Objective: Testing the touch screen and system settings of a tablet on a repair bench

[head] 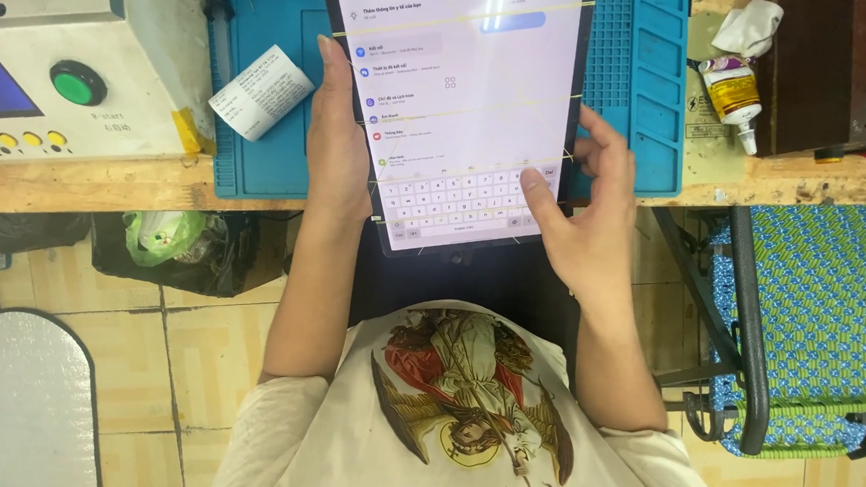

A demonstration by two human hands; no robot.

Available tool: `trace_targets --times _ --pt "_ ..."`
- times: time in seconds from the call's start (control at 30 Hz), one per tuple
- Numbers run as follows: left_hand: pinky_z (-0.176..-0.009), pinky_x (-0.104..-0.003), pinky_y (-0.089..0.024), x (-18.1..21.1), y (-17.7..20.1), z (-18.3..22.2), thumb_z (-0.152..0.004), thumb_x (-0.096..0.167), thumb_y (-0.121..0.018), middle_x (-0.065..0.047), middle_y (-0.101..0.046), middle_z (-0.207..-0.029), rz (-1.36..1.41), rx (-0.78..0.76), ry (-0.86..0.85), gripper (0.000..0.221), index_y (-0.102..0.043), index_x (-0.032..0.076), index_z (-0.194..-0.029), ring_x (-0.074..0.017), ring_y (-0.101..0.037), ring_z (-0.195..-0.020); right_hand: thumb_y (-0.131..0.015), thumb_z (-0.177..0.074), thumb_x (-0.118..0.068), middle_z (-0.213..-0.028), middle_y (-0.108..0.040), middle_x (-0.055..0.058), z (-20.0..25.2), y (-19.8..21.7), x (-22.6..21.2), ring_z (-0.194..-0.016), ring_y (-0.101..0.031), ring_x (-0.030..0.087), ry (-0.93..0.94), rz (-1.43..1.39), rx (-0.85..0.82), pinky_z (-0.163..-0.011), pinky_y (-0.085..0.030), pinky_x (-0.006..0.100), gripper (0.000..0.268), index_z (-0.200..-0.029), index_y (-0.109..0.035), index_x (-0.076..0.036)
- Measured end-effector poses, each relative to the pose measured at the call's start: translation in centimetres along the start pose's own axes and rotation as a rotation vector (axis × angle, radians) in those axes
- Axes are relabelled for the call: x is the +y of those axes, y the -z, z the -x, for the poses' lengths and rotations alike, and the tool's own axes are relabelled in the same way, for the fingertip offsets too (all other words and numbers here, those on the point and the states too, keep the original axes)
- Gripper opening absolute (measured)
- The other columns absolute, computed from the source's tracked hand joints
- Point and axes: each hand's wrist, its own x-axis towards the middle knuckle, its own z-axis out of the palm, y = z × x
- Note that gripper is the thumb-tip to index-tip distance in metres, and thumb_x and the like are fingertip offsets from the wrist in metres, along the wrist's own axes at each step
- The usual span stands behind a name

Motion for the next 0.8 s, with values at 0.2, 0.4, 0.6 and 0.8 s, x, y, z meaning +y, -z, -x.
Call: trace_targets --times 0.2,0.4,0.6,0.8 --pt "-0.117 -0.043 -0.061 0.3 -0.1 0.3 -0.09 0.073 -0.043 -0.011 -0.074 -0.151 -0.047 -0.002 0.004 0.087 -0.064 0.012 -0.149 -0.0316 -0.073 -0.143 -0.077 -0.107 -0.017 -0.148 -0.06 0.01 -0.2 0.2 -0.6 -0.131 -0.06 0.026 0.05 -0.022 0.003 -0.11 -0.046 0.042 0.064 -0.161 -0.043 -0.009" --pt "-0.115 -0.044 -0.063 0.3 0.0 0.1 -0.089 0.073 -0.043 -0.012 -0.074 -0.151 -0.039 -0.001 0.028 0.088 -0.065 0.012 -0.148 -0.0328 -0.074 -0.142 -0.068 -0.115 -0.038 -0.174 -0.031 0.011 3.3 -1.4 1.5 -0.164 -0.037 0.035 0.331 0.302 0.505 -0.123 -0.05 0.061 0.042 -0.149 -0.075 -0.016" --pt "-0.11 -0.04 -0.064 0.4 -0.1 0.1 -0.089 0.073 -0.042 -0.009 -0.079 -0.142 -0.078 0.011 0.027 0.084 -0.07 0.015 -0.143 -0.0289 -0.08 -0.134 -0.032 -0.115 -0.067 -0.176 -0.018 0.025 6.6 -3.8 3.1 -0.16 -0.023 0.041 0.391 0.619 0.289 -0.133 -0.026 0.059 0.068 -0.152 -0.08 -0.035" --pt "-0.111 -0.04 -0.065 0.2 0.2 -0.1 -0.088 0.074 -0.043 -0.011 -0.078 -0.145 -0.047 -0.014 0.032 0.086 -0.068 0.013 -0.144 -0.0308 -0.078 -0.136 -0.033 -0.12 -0.058 -0.179 -0.02 0.019 6.1 -3.6 3.1 -0.161 -0.021 0.038 0.264 0.584 0.413 -0.135 -0.023 0.056 0.066 -0.15 -0.084 -0.028"
